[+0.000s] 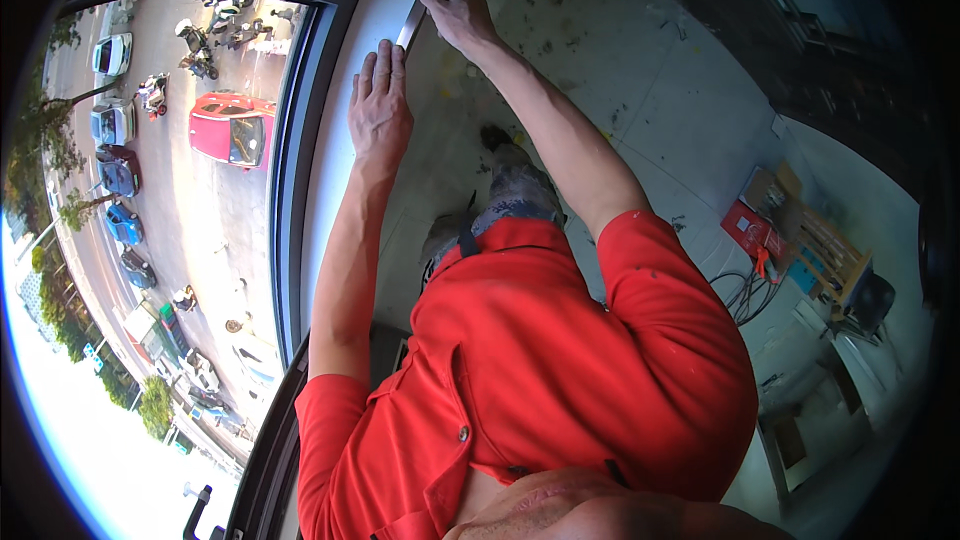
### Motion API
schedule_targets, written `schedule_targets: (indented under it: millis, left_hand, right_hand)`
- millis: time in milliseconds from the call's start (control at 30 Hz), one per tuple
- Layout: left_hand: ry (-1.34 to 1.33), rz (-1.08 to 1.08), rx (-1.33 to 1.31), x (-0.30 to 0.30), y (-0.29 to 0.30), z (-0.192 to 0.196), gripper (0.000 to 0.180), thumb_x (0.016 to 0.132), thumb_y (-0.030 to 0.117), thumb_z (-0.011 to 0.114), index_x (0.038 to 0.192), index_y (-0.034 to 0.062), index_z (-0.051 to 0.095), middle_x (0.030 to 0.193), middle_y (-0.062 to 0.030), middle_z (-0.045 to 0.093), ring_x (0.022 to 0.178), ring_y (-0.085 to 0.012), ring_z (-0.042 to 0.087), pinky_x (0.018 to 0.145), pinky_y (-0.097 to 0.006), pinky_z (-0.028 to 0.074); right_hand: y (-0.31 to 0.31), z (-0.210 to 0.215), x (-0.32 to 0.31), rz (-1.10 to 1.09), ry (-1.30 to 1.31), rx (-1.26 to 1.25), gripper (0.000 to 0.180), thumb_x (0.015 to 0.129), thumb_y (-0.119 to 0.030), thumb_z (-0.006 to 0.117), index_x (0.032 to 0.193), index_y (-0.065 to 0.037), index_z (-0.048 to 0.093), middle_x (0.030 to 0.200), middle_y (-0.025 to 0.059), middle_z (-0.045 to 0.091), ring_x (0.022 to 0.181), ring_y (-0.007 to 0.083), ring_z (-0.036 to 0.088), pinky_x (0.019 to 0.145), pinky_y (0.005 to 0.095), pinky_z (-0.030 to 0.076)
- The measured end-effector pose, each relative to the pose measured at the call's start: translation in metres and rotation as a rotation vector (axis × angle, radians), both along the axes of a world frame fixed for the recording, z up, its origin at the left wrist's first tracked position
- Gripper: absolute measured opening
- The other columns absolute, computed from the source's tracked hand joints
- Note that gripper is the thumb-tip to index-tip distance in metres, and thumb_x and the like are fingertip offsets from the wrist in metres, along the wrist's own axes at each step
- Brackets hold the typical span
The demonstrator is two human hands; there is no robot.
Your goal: The person measures and cuts a long metallic trim piece using a tape measure and shears, then applies adhesive with a caulking gun and fits the trim along the top of a window frame. The person repeats the process for a second trim piece.
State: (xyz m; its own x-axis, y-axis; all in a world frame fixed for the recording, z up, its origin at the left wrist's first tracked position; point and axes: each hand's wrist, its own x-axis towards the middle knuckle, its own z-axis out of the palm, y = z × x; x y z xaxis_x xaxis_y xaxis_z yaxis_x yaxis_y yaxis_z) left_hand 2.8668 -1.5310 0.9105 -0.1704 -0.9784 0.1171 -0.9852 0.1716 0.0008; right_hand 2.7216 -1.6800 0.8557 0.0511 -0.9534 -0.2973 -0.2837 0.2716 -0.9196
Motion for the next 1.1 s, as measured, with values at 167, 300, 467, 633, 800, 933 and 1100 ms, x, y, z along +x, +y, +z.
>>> schedule_targets:
  millis: [167, 300, 467, 633, 800, 933, 1100]
  left_hand:
    - [-0.005, 0.017, 0.019, 0.001, 0.008, 0.005, 0.060, 0.094, -0.002, 0.052, 0.153, 0.0088, 0.054, 0.158, -0.0105, 0.053, 0.144, -0.0314, 0.051, 0.116, -0.040, 0.046]
    - [-0.046, 0.002, -0.012, 0.006, 0.008, 0.004, 0.058, 0.095, -0.001, 0.052, 0.152, 0.0087, 0.054, 0.157, -0.0105, 0.053, 0.142, -0.0316, 0.053, 0.114, -0.040, 0.049]
    - [0.050, 0.013, -0.021, 0.022, 0.020, 0.011, 0.058, 0.095, 0.001, 0.054, 0.152, 0.0084, 0.053, 0.157, -0.0123, 0.053, 0.142, -0.0339, 0.053, 0.116, -0.046, 0.046]
    - [0.066, 0.050, -0.028, 0.024, 0.027, 0.018, 0.054, 0.096, 0.001, 0.053, 0.149, 0.0094, 0.058, 0.154, -0.0112, 0.057, 0.139, -0.0332, 0.056, 0.114, -0.046, 0.047]
    - [0.056, 0.042, -0.056, 0.022, 0.028, 0.026, 0.050, 0.097, 0.001, 0.053, 0.146, 0.0095, 0.060, 0.150, -0.0109, 0.060, 0.136, -0.0323, 0.059, 0.111, -0.041, 0.050]
    - [0.044, 0.038, -0.060, 0.034, 0.032, 0.029, 0.050, 0.097, 0.001, 0.053, 0.146, 0.0092, 0.061, 0.149, -0.0104, 0.062, 0.135, -0.0314, 0.060, 0.110, -0.040, 0.051]
    - [-0.023, 0.049, -0.070, 0.036, 0.024, 0.041, 0.043, 0.103, 0.004, 0.053, 0.144, 0.0122, 0.063, 0.147, -0.0074, 0.063, 0.135, -0.0288, 0.062, 0.101, -0.037, 0.059]
  right_hand:
    - [0.010, 0.027, 0.001, 0.021, 0.051, 0.074, 0.054, 0.091, -0.050, 0.061, 0.078, 0.002, 0.068, 0.072, 0.0225, 0.069, 0.070, 0.0374, 0.069, 0.071, 0.0476, 0.054]
    - [0.011, 0.026, 0.006, 0.034, 0.064, 0.042, 0.055, 0.091, -0.049, 0.061, 0.077, 0.003, 0.068, 0.072, 0.0223, 0.069, 0.071, 0.0376, 0.070, 0.072, 0.0473, 0.055]
    - [0.027, 0.035, 0.024, 0.012, 0.043, 0.044, 0.053, 0.093, -0.047, 0.061, 0.078, 0.003, 0.070, 0.073, 0.0228, 0.069, 0.073, 0.0377, 0.071, 0.072, 0.0468, 0.056]
    - [0.044, 0.037, 0.026, 0.069, -0.183, 0.121, 0.053, 0.096, -0.050, 0.060, 0.092, 0.000, 0.077, 0.074, 0.0180, 0.072, 0.074, 0.0282, 0.073, 0.072, 0.0426, 0.056]
    - [0.047, 0.030, 0.028, 0.009, -0.219, 0.034, 0.050, 0.097, -0.049, 0.063, 0.090, -0.001, 0.076, 0.065, 0.0127, 0.068, 0.068, 0.0235, 0.071, 0.069, 0.0397, 0.056]
    - [0.046, 0.042, 0.029, 0.093, -0.254, 0.124, 0.044, 0.096, -0.044, 0.068, 0.092, -0.001, 0.074, 0.069, 0.0112, 0.071, 0.070, 0.0203, 0.071, 0.069, 0.0361, 0.057]
    - [0.043, 0.016, 0.030, -0.332, -0.261, -0.337, 0.020, 0.088, -0.017, 0.081, 0.095, 0.001, 0.074, 0.078, 0.0104, 0.076, 0.073, 0.0181, 0.073, 0.072, 0.0325, 0.058]
